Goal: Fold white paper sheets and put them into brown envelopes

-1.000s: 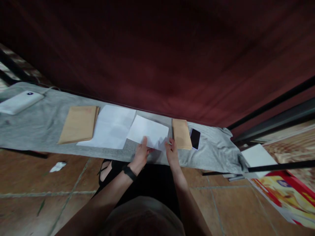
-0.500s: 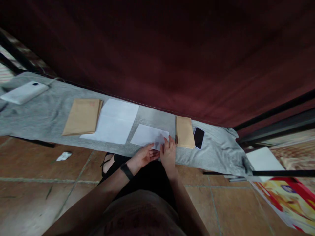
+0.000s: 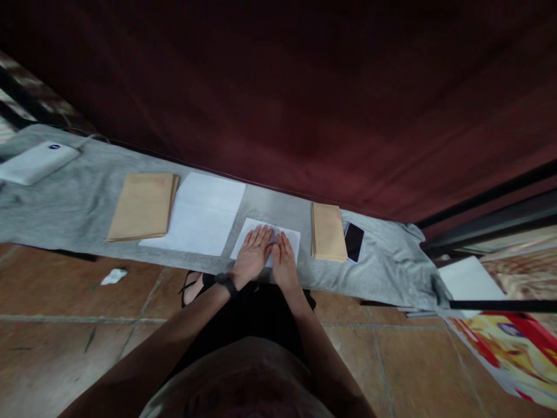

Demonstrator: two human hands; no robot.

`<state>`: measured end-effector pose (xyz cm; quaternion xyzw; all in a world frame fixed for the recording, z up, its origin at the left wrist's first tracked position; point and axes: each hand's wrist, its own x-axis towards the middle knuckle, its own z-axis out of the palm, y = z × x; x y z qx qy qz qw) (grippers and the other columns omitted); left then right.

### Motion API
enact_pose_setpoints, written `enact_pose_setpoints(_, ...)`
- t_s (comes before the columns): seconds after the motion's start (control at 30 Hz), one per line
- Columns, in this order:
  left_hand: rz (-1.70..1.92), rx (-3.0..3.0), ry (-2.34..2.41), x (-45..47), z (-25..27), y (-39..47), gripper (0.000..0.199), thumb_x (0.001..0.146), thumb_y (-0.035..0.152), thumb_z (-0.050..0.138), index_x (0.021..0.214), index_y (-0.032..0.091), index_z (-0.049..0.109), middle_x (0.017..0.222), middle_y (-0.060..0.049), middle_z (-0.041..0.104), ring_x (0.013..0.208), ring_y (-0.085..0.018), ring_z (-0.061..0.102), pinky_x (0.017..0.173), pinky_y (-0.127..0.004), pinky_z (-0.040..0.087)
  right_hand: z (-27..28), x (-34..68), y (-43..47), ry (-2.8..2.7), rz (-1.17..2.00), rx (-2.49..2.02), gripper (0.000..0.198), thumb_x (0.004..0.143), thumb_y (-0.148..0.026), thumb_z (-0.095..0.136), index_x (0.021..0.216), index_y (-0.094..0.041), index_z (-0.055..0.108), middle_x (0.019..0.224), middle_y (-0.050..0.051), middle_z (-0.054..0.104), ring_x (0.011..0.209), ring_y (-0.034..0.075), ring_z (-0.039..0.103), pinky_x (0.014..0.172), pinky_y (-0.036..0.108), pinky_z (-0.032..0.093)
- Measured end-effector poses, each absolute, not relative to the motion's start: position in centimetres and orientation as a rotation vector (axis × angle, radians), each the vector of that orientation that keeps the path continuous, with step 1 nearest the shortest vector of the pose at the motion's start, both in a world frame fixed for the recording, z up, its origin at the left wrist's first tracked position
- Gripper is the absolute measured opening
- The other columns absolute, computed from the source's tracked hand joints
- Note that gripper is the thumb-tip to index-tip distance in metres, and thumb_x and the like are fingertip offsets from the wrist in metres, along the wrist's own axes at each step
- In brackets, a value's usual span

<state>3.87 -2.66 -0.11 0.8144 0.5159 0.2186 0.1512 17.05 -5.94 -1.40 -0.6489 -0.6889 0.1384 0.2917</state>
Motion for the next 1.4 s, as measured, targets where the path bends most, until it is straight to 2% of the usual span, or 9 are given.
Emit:
enact_pose_setpoints(0.17,0.416,2.548,1.380,4.2,-2.2,-1.3,0.062,0.095,0.021,0.036,0.156,0.013,0.034,0.162,-0.014,0.034,0.154,-0.028,0.021,0.124,-0.051,0.017,-2.2,16.2,-5.1,-1.964,0.320,-1.786,0.055,0.108,-0.036,0.018,0.157,-0.013,0.032,0.159,0.011,0.041,0.149,0.018,0.032,0.123,0.042,0.028)
enact_pose_setpoints(0.27,0.401,2.536,1.419,4.5,-3.0,-1.4,0.062,0.095,0.020,0.033,0.156,0.014,0.034,0.163,-0.013,0.034,0.153,-0.027,0.023,0.124,-0.050,0.016,-2.9,16.4,-5.3,-2.005,0.212,-1.844,0.055,0.108,-0.037,0.022,0.158,-0.013,0.030,0.157,0.012,0.043,0.149,0.020,0.033,0.123,0.044,0.026)
enact_pose_setpoints(0.5,0.478,2.502,1.522,3.9,-3.6,-0.9,0.059,0.099,0.026,0.029,0.154,0.006,0.036,0.163,-0.015,0.031,0.154,-0.026,0.022,0.125,-0.047,0.014,-4.1,16.7,-5.5,-2.044,0.067,-1.835,0.056,0.108,-0.039,0.025,0.153,-0.009,0.038,0.158,0.017,0.040,0.149,0.025,0.033,0.122,0.050,0.025)
enact_pose_setpoints(0.63,0.544,2.412,1.651,2.5,-3.7,-1.1,0.061,0.099,0.030,0.030,0.154,0.004,0.035,0.163,-0.017,0.030,0.154,-0.027,0.021,0.125,-0.049,0.017,-4.3,17.7,-5.8,-2.021,-0.001,-1.845,0.057,0.107,-0.041,0.031,0.154,-0.010,0.037,0.158,0.019,0.039,0.148,0.028,0.034,0.120,0.052,0.028)
enact_pose_setpoints(0.9,0.662,2.281,1.902,0.6,-4.0,-4.2,0.065,0.101,0.038,0.032,0.154,0.000,0.032,0.161,-0.023,0.030,0.152,-0.032,0.025,0.123,-0.050,0.022,-4.6,20.1,-7.1,-2.003,-0.089,-1.898,0.064,0.107,-0.044,0.035,0.154,-0.001,0.033,0.157,0.025,0.037,0.148,0.030,0.035,0.118,0.051,0.033)
enact_pose_setpoints(1.1,0.621,2.298,1.960,0.7,-4.2,-5.0,0.065,0.103,0.039,0.030,0.152,-0.003,0.035,0.160,-0.025,0.032,0.151,-0.033,0.028,0.123,-0.050,0.024,-5.1,21.0,-8.2,-1.980,-0.127,-1.930,0.064,0.107,-0.044,0.034,0.155,-0.002,0.031,0.156,0.025,0.039,0.146,0.031,0.038,0.117,0.051,0.035)
enact_pose_setpoints(1.3,0.648,2.308,1.943,0.7,-3.4,-5.0,0.064,0.102,0.037,0.032,0.152,-0.003,0.035,0.160,-0.025,0.031,0.151,-0.033,0.026,0.124,-0.051,0.023,-4.9,21.8,-9.8,-1.925,-0.147,-1.895,0.060,0.107,-0.038,0.033,0.157,-0.004,0.028,0.157,0.025,0.038,0.146,0.032,0.038,0.116,0.053,0.037)
enact_pose_setpoints(1.4,0.664,2.391,1.784,1.5,-2.6,-5.6,0.061,0.102,0.035,0.032,0.154,0.003,0.033,0.161,-0.019,0.033,0.153,-0.029,0.024,0.125,-0.050,0.022,-3.8,20.9,-10.3,-1.903,-0.106,-1.880,0.058,0.108,-0.035,0.031,0.157,-0.004,0.026,0.158,0.024,0.036,0.148,0.030,0.035,0.118,0.053,0.035)
